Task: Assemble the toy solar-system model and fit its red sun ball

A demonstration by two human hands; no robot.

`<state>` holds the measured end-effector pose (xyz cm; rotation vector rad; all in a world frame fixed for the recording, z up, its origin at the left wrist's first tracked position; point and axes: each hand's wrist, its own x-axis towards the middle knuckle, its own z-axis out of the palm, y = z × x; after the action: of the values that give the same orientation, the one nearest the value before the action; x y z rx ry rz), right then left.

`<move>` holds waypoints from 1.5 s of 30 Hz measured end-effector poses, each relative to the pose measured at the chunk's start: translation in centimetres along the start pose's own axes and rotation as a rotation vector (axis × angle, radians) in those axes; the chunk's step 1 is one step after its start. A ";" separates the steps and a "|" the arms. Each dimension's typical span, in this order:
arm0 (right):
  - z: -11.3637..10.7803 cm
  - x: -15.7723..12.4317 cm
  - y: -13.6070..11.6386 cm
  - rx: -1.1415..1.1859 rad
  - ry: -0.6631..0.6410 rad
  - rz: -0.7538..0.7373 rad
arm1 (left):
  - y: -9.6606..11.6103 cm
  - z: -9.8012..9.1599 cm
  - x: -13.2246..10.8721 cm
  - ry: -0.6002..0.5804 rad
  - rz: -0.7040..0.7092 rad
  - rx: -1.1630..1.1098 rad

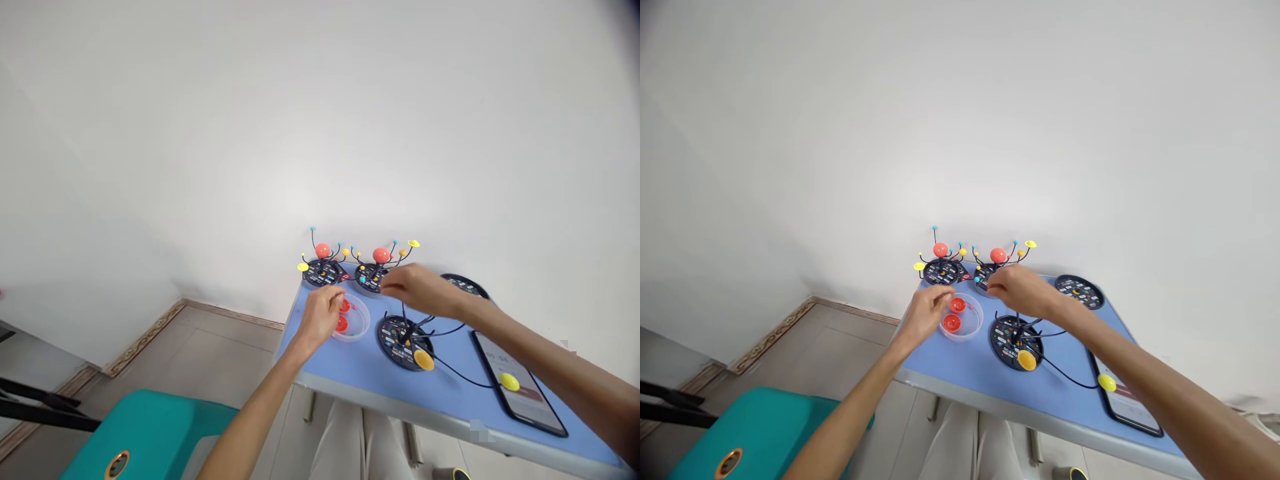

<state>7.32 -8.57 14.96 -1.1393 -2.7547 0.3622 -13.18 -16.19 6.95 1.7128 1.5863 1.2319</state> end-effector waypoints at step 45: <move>9.7 9.5 -2.9 -0.472 -0.170 -0.270 | -8.5 1.9 -5.4 0.129 0.355 0.275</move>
<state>-3.47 -5.47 6.75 -0.8213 -3.1936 -0.2489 -15.36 -19.30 -2.58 2.2036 1.6350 1.3624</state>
